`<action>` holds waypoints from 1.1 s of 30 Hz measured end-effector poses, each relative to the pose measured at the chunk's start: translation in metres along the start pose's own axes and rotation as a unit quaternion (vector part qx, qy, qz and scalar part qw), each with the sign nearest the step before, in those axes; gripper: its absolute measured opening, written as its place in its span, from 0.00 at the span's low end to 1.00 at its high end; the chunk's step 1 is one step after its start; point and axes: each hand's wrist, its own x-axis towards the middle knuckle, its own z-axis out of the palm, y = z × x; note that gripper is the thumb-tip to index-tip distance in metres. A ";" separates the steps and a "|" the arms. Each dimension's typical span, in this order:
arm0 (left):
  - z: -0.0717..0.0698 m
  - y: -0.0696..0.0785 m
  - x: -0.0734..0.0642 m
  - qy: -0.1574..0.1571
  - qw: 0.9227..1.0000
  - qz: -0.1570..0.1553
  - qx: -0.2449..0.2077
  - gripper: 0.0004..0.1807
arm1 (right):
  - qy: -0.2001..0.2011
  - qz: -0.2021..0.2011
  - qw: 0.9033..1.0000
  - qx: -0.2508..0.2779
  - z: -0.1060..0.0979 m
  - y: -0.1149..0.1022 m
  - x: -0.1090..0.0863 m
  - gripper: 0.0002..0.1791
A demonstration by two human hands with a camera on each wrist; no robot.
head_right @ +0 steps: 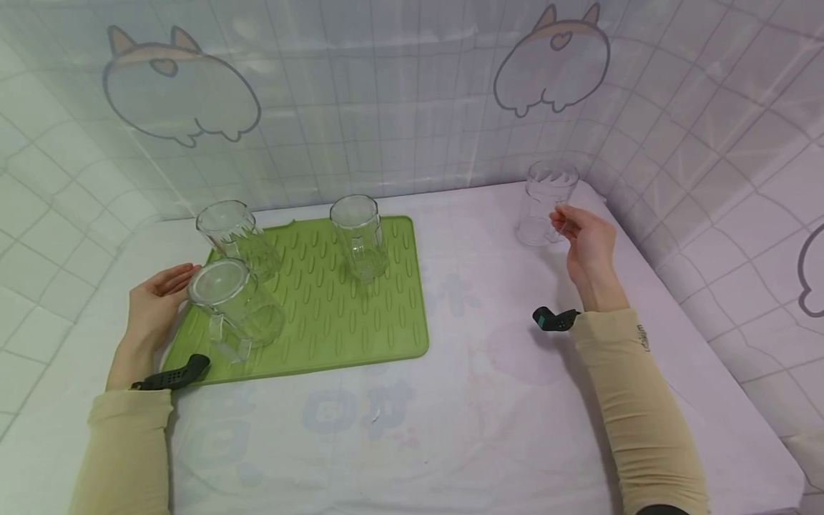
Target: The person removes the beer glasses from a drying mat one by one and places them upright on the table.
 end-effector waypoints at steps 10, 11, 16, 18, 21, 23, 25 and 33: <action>0.001 0.000 -0.001 0.001 1.000 0.004 -0.001 0.29 | 0.021 0.005 1.000 0.003 -0.012 0.000 0.005 0.08; 0.001 0.000 -0.001 0.001 1.000 0.003 -0.002 0.29 | 0.021 0.002 1.000 0.004 -0.012 0.000 0.005 0.08; 0.001 0.001 -0.001 0.001 1.000 0.000 0.000 0.29 | 0.022 -0.002 1.000 0.014 -0.016 0.000 0.008 0.07; 0.001 0.001 0.000 0.002 1.000 -0.002 0.003 0.29 | 0.023 -0.004 1.000 0.015 -0.018 0.001 0.009 0.08; 0.001 0.001 0.000 0.002 1.000 -0.003 0.000 0.29 | 0.022 -0.011 1.000 0.014 -0.021 0.001 0.010 0.09; 0.002 0.001 0.000 0.002 1.000 -0.001 -0.006 0.29 | 0.020 -0.016 1.000 0.014 -0.022 0.002 0.010 0.10; 0.002 0.001 0.000 0.003 1.000 0.001 -0.010 0.29 | 0.017 -0.022 1.000 0.011 -0.023 0.003 0.011 0.10; 0.002 0.000 -0.001 0.003 1.000 0.002 -0.009 0.29 | 0.019 -0.040 0.999 0.003 -0.024 0.005 0.015 0.11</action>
